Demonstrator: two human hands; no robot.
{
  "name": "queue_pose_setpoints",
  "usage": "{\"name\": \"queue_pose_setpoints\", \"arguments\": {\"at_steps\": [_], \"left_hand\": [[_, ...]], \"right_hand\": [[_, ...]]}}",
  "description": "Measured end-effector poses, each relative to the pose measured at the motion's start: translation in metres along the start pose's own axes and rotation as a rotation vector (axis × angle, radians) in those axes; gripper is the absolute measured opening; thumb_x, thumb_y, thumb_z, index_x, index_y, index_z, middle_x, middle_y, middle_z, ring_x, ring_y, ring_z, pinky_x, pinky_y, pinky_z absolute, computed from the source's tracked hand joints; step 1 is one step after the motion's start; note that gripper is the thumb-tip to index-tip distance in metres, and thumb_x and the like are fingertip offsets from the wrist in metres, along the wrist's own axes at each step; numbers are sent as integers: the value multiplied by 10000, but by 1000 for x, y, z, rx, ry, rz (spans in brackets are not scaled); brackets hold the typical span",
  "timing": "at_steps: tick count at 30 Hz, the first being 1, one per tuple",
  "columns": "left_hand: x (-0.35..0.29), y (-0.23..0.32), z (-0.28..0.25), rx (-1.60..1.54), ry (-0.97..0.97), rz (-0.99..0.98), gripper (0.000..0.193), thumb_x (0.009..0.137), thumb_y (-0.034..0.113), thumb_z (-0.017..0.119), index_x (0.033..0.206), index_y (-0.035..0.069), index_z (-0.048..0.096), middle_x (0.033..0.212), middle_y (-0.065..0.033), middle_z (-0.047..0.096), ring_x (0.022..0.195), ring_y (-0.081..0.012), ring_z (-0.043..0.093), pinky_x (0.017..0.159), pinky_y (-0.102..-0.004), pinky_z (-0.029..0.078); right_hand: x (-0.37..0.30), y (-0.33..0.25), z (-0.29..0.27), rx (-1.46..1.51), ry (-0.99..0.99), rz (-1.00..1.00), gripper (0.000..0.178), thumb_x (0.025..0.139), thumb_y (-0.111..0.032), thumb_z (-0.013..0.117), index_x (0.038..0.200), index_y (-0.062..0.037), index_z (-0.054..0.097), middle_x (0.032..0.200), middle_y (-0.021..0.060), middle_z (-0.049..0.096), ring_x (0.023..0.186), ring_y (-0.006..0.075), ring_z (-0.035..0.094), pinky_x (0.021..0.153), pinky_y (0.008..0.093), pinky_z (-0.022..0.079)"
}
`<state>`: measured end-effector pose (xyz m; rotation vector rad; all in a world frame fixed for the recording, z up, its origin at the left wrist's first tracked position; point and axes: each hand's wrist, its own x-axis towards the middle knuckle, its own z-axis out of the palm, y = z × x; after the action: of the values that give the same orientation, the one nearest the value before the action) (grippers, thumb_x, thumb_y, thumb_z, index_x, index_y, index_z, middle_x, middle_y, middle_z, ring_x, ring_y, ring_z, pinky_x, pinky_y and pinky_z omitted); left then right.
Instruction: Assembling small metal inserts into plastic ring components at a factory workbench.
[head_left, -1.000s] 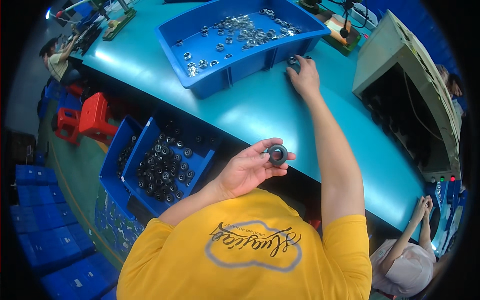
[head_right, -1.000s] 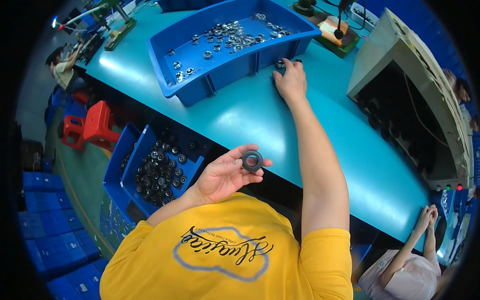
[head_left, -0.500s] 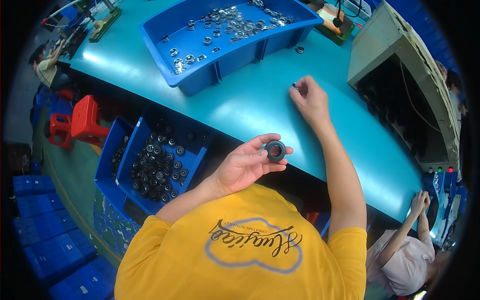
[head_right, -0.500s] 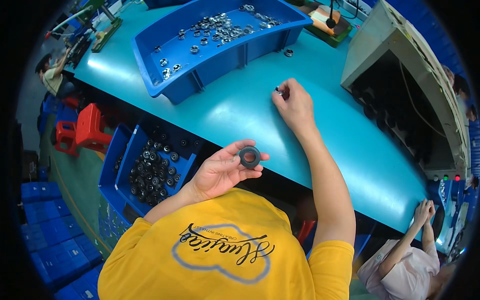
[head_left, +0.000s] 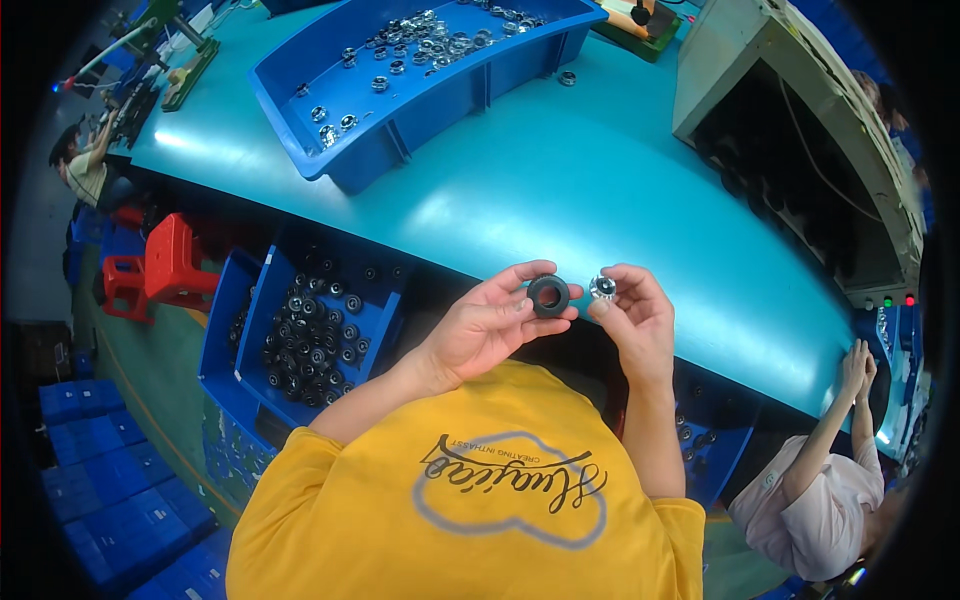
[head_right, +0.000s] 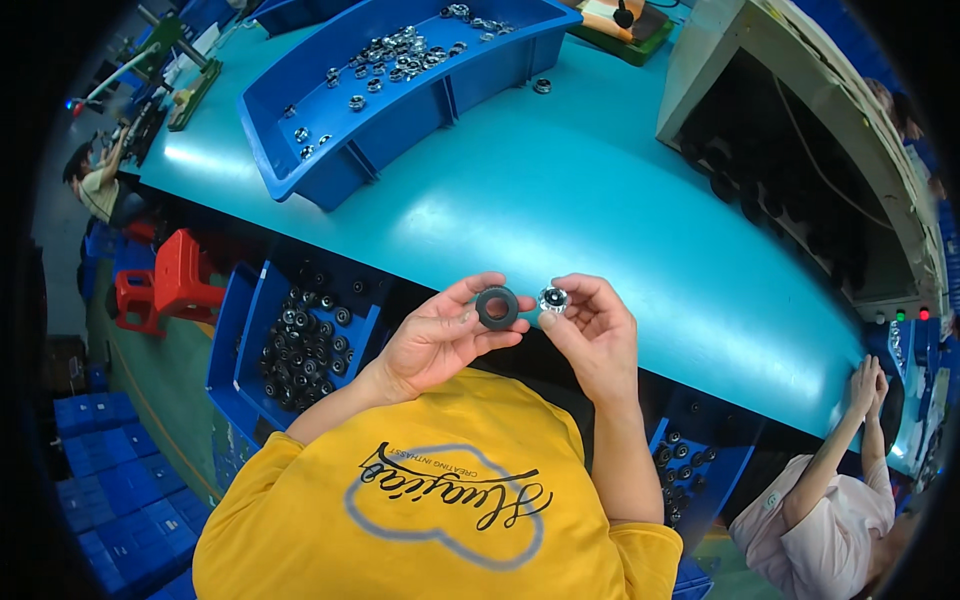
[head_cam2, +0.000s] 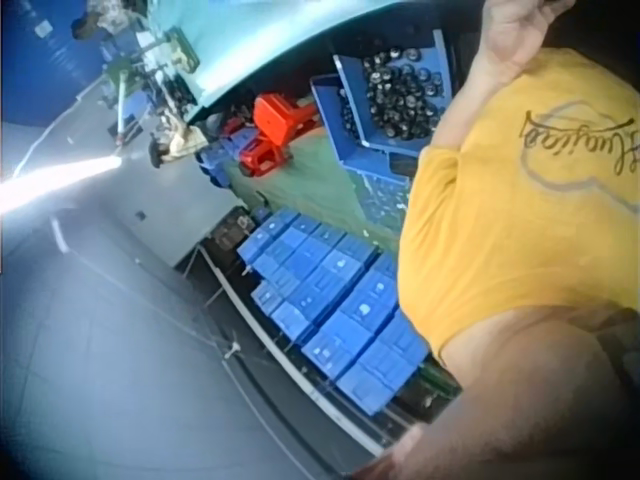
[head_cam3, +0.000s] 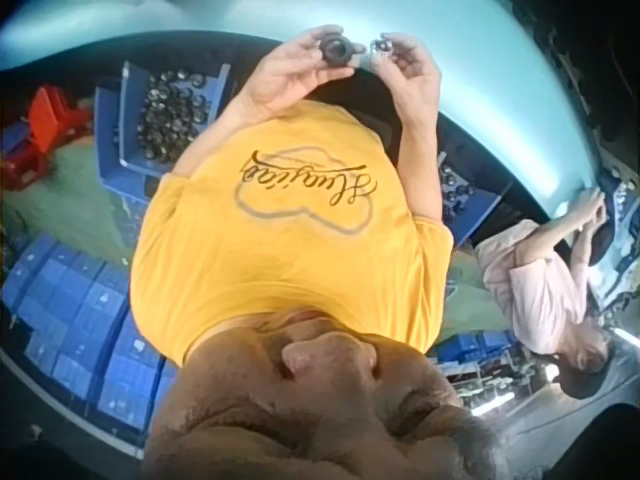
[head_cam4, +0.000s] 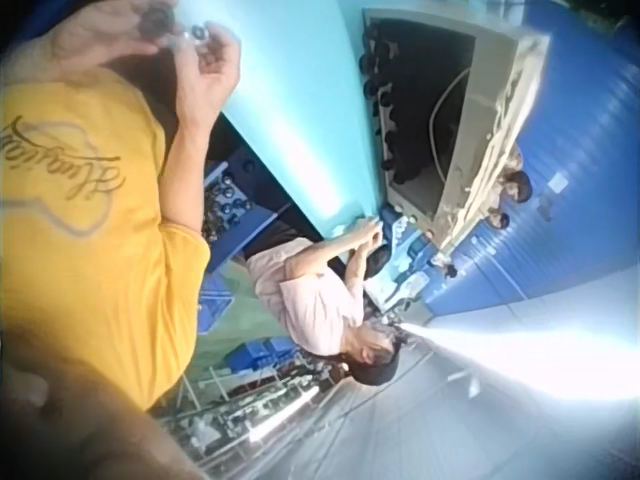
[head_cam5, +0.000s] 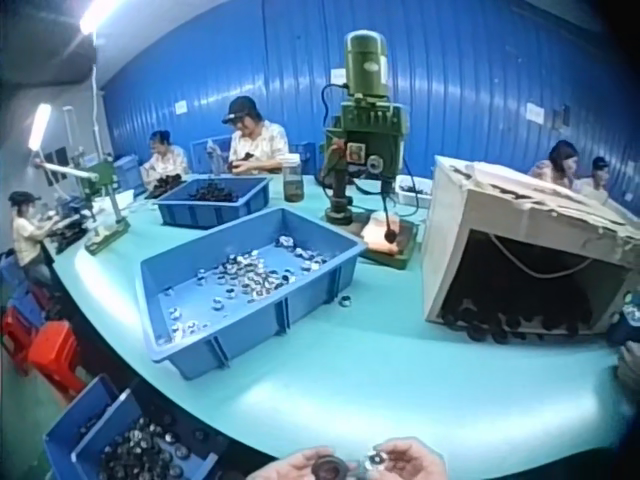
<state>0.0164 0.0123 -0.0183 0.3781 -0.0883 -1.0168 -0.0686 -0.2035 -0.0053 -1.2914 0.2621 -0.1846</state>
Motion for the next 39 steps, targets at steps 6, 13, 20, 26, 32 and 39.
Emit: {"name": "queue_pose_setpoints", "arguments": {"at_steps": [6,13,20,26,32,39], "left_hand": [[0,-5,3,63,11,0,484,1050,65,586,1506,40,426,1488,-301,498,1337,-384,583,1167,-449,489],[-1,-6,2,94,1,-2,493,1036,79,625,1493,56,444,1476,-259,529,1380,-343,553,1185,-456,466],[-3,-6,5,168,17,20,539,1011,91,679,1495,52,445,1435,-187,583,1355,-277,571,1169,-442,467],[-4,-6,5,230,49,19,591,1007,95,693,1526,19,421,1384,-143,610,1295,-232,599,1123,-411,490],[-4,-7,7,327,77,2,602,1009,111,699,1534,-1,429,1354,-115,625,1260,-200,608,1093,-372,499],[-4,-7,9,390,67,-3,590,1026,119,674,1539,-19,418,1336,-122,635,1242,-197,623,1080,-366,511]], "right_hand": [[-21,-4,3,23,52,-47,350,918,71,725,1260,34,662,1112,56,653,1007,115,648,881,252,544],[-30,-17,25,-198,58,-173,316,900,61,742,1211,30,695,1105,47,622,992,119,648,878,253,550],[-28,-15,32,-441,76,-271,300,828,6,829,1104,-14,712,1072,73,682,891,138,688,790,278,581],[-26,-15,39,-639,81,-375,360,779,-4,858,1111,-40,725,1048,101,696,829,169,700,729,289,587],[-25,-18,43,-783,79,-451,371,764,-20,881,1101,-37,727,1023,103,699,807,174,709,697,282,593],[-27,-16,44,-795,111,-442,352,756,-25,888,1069,-39,727,1006,101,700,795,176,713,692,282,600]]}}
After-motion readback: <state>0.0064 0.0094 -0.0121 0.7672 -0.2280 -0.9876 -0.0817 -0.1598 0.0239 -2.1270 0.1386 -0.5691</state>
